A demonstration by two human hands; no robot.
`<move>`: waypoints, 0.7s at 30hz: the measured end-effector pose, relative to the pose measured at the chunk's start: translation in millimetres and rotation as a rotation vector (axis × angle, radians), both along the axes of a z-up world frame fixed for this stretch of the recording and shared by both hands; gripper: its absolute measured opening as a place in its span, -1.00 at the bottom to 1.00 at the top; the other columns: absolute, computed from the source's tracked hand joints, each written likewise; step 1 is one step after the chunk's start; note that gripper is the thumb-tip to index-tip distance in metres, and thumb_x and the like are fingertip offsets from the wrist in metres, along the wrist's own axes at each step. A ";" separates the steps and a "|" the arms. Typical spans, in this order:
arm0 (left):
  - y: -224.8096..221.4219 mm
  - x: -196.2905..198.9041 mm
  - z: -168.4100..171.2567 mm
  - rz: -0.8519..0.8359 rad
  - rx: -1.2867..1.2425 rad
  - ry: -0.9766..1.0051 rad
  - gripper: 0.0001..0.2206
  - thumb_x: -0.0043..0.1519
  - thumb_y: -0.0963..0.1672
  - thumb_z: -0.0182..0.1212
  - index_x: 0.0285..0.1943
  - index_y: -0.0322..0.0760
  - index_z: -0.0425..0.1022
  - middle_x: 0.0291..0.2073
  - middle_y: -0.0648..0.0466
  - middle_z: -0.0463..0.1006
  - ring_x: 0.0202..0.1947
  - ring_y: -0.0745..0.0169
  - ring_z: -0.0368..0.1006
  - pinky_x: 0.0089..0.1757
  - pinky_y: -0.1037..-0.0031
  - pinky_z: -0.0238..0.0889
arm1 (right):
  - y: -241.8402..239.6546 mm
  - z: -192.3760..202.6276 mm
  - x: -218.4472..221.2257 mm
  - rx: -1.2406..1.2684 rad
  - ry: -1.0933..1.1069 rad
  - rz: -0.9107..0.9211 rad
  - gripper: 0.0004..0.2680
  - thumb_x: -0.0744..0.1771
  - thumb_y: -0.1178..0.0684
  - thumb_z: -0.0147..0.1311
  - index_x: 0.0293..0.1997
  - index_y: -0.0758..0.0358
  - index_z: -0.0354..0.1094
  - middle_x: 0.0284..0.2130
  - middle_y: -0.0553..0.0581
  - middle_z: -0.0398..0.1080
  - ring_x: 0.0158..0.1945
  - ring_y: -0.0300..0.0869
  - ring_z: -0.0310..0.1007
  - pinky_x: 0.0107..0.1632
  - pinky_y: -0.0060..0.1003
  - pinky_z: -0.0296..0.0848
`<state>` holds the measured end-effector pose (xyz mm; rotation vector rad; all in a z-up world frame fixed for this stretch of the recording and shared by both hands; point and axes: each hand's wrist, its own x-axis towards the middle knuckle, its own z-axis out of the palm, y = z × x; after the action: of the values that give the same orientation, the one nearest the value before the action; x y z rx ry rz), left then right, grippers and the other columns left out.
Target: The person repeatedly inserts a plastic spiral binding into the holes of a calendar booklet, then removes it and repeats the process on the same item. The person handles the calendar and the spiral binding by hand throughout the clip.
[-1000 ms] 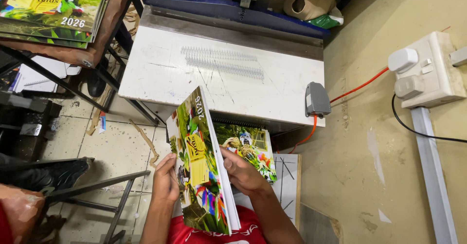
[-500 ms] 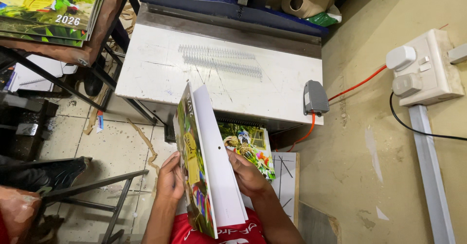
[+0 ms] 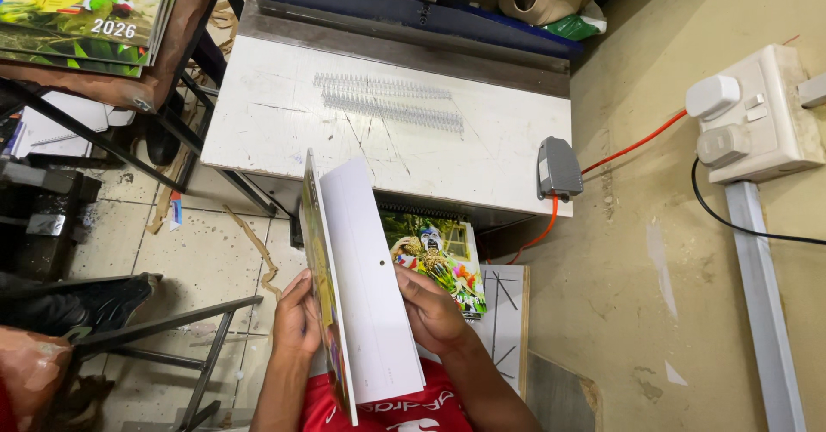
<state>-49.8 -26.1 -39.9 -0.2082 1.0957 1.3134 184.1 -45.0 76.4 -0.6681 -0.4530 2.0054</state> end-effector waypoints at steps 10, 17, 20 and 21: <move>0.8 -6.4 13.2 -0.176 0.210 0.173 -0.92 0.35 -0.24 0.23 -0.17 -0.22 0.46 -0.29 0.06 0.62 -0.25 0.28 0.55 -0.13 0.48 0.44 | 10.4 54.8 13.4 0.087 -0.815 0.279 -0.56 0.30 -0.21 0.22 0.26 0.21 0.46 -0.01 0.08 0.66 -0.09 -0.17 0.73 -0.01 -0.19 0.72; 15.4 2.1 46.9 -0.190 -0.073 0.288 -0.28 0.19 -0.24 0.25 0.62 -0.45 0.14 0.28 -0.12 0.53 0.35 0.12 0.41 0.44 0.39 0.09 | 4.4 72.9 45.9 0.362 -1.140 0.166 -0.63 0.42 -0.05 -0.12 0.31 0.28 0.46 0.09 0.12 0.62 0.11 -0.13 0.58 0.08 -0.17 0.51; 17.2 0.1 27.8 -0.104 -0.060 0.167 -0.23 0.17 -0.28 0.23 0.65 -0.50 0.05 0.45 -0.24 0.41 0.35 0.15 0.42 0.37 0.53 0.20 | -6.8 99.6 67.5 0.054 -1.109 0.046 -0.67 0.39 -0.10 0.03 0.15 0.31 0.58 -0.23 0.17 0.67 -0.26 -0.12 0.61 -0.22 -0.22 0.56; 16.7 -0.9 25.3 -0.133 -0.053 0.197 -0.20 0.15 -0.27 0.24 0.66 -0.48 0.02 0.44 -0.19 0.41 0.38 0.16 0.38 0.42 0.48 0.10 | -12.8 104.6 76.1 0.023 -1.190 -0.265 -0.72 0.37 -0.05 0.10 0.05 0.35 0.58 -0.19 0.18 0.66 -0.16 -0.07 0.63 -0.11 -0.18 0.58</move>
<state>-50.7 -9.4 -14.6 -0.0444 1.2892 1.2054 260.2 -57.8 181.0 -1.7780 -0.9911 1.1659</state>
